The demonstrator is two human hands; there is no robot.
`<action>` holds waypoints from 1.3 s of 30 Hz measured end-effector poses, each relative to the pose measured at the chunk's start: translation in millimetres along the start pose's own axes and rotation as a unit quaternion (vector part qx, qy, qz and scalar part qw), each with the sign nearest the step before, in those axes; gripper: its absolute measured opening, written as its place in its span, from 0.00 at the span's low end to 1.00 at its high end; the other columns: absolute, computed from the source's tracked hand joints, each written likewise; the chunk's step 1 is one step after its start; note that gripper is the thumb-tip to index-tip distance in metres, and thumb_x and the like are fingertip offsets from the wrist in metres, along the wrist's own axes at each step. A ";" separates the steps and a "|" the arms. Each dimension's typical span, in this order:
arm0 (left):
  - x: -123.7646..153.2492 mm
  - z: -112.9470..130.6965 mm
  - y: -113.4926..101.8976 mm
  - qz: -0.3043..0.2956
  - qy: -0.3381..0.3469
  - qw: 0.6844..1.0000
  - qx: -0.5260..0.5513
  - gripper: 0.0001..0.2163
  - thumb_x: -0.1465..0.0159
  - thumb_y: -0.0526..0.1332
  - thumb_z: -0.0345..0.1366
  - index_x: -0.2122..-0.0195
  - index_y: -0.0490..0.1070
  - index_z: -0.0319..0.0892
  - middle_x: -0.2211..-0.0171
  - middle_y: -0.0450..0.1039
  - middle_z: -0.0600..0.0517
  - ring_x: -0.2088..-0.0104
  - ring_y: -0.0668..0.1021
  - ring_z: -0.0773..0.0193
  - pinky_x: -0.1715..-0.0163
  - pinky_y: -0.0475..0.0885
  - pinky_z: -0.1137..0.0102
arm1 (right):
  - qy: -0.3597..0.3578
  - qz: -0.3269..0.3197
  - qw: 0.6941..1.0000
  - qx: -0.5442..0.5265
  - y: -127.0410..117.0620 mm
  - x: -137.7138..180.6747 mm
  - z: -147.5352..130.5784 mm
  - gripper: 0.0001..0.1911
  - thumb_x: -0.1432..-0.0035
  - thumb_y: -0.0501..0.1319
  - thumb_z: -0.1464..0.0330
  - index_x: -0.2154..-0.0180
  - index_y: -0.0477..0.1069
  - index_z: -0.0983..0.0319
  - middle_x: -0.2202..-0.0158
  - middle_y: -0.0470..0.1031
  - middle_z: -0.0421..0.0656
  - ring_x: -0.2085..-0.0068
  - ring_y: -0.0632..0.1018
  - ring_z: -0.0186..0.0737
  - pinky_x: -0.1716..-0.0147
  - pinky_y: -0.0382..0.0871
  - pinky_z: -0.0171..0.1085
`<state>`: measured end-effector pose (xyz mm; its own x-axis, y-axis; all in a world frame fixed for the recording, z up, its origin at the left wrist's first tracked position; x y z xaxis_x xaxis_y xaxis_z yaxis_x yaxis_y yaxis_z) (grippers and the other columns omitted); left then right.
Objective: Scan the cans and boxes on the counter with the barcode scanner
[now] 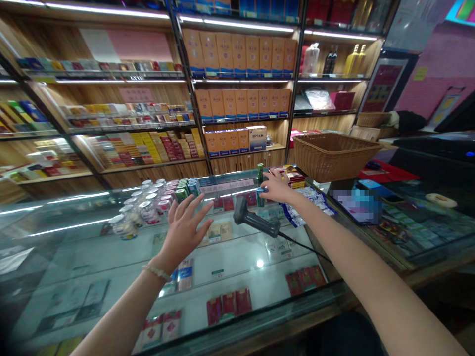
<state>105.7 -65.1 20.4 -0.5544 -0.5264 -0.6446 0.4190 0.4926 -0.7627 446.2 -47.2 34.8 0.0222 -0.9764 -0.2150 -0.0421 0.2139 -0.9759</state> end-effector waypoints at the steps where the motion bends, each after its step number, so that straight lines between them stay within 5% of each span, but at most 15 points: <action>1: 0.1 0.4 -0.2 -0.003 0.000 1.000 0.001 0.20 0.28 0.57 0.42 0.37 0.73 0.52 0.32 0.67 0.45 0.31 0.64 0.44 0.30 0.49 0.37 | 0.003 0.002 1.000 -0.001 1.1 1.0 -0.7 0.19 0.39 0.63 0.53 0.50 0.82 0.51 0.28 0.60 0.47 0.27 0.53 0.63 0.35 0.49 0.64; 10: 1.9 2.1 -0.3 -0.015 -0.007 1.000 -0.003 0.20 0.28 0.57 0.43 0.36 0.72 0.53 0.31 0.66 0.45 0.30 0.63 0.44 0.30 0.47 0.37 | -0.007 0.081 0.997 0.014 -19.5 2.1 -16.4 0.17 0.39 0.63 0.56 0.51 0.82 0.52 0.26 0.58 0.45 0.26 0.50 0.63 0.33 0.44 0.64; 24: 3.2 3.9 -4.5 -0.019 -0.022 1.000 -0.001 0.20 0.28 0.57 0.44 0.37 0.72 0.52 0.31 0.65 0.45 0.30 0.62 0.43 0.31 0.48 0.36 | -0.103 0.116 0.987 -0.032 -73.5 4.7 -98.5 0.19 0.37 0.62 0.54 0.50 0.81 0.53 0.26 0.55 0.42 0.26 0.49 0.61 0.32 0.43 0.63; 39: 4.1 2.8 -4.2 -0.011 -0.035 0.999 0.015 0.15 0.29 0.59 0.45 0.45 0.78 0.52 0.31 0.65 0.46 0.30 0.63 0.42 0.30 0.48 0.35 | -0.158 0.076 0.976 -0.132 -22.8 44.3 -124.3 0.12 0.41 0.68 0.58 0.56 0.82 0.54 0.28 0.61 0.47 0.26 0.53 0.61 0.33 0.47 0.68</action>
<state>103.7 -71.3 20.8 -0.5123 -0.5850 -0.6287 0.4296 0.4594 -0.7775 323.9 -99.1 52.1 0.3003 -0.8671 -0.3974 -0.3237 0.2993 -0.8976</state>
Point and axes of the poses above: each hand's wrist, its own x-axis away from the middle knuckle, its own y-axis out of the palm, z = x × y, the point moved 2 cm from there along -x, towards the middle knuckle
